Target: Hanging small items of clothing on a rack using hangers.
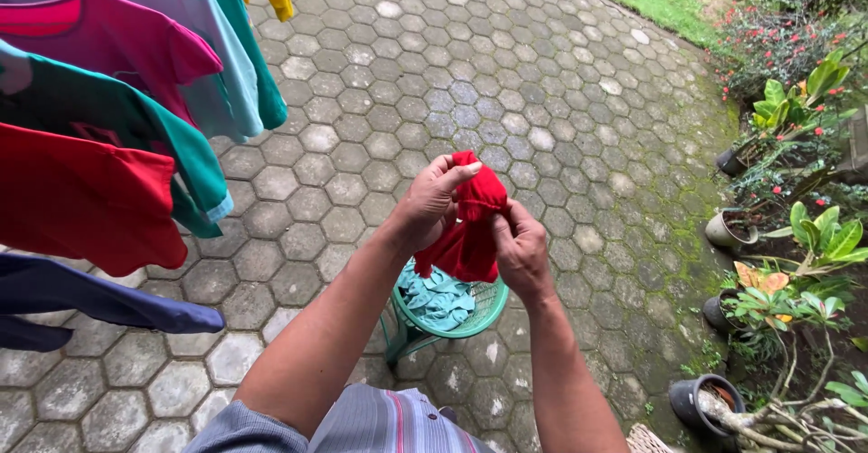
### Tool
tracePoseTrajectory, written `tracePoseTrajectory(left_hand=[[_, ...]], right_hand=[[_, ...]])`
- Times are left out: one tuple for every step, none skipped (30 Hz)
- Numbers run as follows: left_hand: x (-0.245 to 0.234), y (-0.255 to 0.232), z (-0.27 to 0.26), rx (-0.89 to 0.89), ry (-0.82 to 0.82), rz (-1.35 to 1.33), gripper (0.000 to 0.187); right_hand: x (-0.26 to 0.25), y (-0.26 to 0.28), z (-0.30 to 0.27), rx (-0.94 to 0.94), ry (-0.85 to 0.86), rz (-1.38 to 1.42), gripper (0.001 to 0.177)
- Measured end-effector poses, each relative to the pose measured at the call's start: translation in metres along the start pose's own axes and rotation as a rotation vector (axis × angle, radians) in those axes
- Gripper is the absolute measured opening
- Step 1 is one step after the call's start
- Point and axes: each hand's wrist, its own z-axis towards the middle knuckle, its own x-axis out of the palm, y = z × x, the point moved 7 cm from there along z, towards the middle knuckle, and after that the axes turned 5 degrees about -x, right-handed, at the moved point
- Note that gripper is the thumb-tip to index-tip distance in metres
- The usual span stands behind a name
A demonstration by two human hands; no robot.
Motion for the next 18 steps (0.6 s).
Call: tracePoseTrajectory(left_hand=[[0.003, -0.009, -0.007, 0.009, 0.002, 0.003, 0.031], [0.01, -0.02, -0.013, 0.041, 0.035, 0.031, 0.036], [0.016, -0.031, -0.02, 0.074, 0.068, 0.06, 0.04], [0.019, -0.04, -0.028, 0.08, 0.07, 0.062, 0.04], [0.024, -0.051, -0.037, 0.126, 0.091, 0.084, 0.046], [0.028, -0.062, -0.048, 0.168, 0.108, 0.106, 0.053], [0.032, -0.07, -0.058, 0.171, 0.106, 0.108, 0.053], [0.034, -0.08, -0.069, 0.221, 0.079, 0.146, 0.06], [0.037, -0.09, -0.08, 0.271, 0.05, 0.183, 0.067], [0.034, -0.097, -0.09, 0.288, 0.04, 0.185, 0.067], [0.032, -0.105, -0.102, 0.333, 0.034, 0.26, 0.07], [0.032, -0.115, -0.113, 0.385, 0.023, 0.337, 0.072], [0.027, -0.122, -0.121, 0.409, 0.01, 0.341, 0.072], [0.026, -0.124, -0.131, 0.4, 0.066, 0.351, 0.067], [0.025, -0.125, -0.141, 0.39, 0.123, 0.361, 0.064], [0.02, -0.129, -0.15, 0.405, 0.104, 0.361, 0.064], [0.016, -0.131, -0.158, 0.409, 0.117, 0.368, 0.061], [0.015, -0.135, -0.167, 0.416, 0.131, 0.381, 0.059]], right_hand=[[0.003, 0.008, 0.004, -0.008, 0.003, 0.002, 0.025], [0.009, 0.016, 0.009, -0.001, 0.029, 0.1, 0.026], [0.014, 0.024, 0.014, 0.007, 0.055, 0.197, 0.027], [0.019, 0.032, 0.018, 0.001, 0.057, 0.197, 0.027], [0.025, 0.039, 0.022, 0.02, 0.084, 0.302, 0.028], [0.032, 0.046, 0.023, 0.044, 0.111, 0.409, 0.029], [0.039, 0.057, 0.025, 0.042, 0.113, 0.411, 0.029], [0.046, 0.068, 0.025, 0.053, 0.135, 0.481, 0.031], [0.054, 0.079, 0.026, 0.066, 0.156, 0.551, 0.032], [0.062, 0.08, 0.026, 0.062, 0.175, 0.555, 0.032], [0.071, 0.081, 0.027, 0.072, 0.198, 0.599, 0.033], [0.08, 0.084, 0.029, 0.077, 0.229, 0.643, 0.035], [0.089, 0.093, 0.032, 0.069, 0.255, 0.649, 0.035], [0.098, 0.1, 0.03, 0.078, 0.283, 0.671, 0.034], [0.106, 0.108, 0.027, 0.087, 0.311, 0.692, 0.033], [0.115, 0.114, 0.024, 0.09, 0.335, 0.697, 0.033], [0.123, 0.121, 0.021, 0.064, 0.362, 0.629, 0.032], [0.131, 0.13, 0.019, 0.03, 0.39, 0.565, 0.031]])
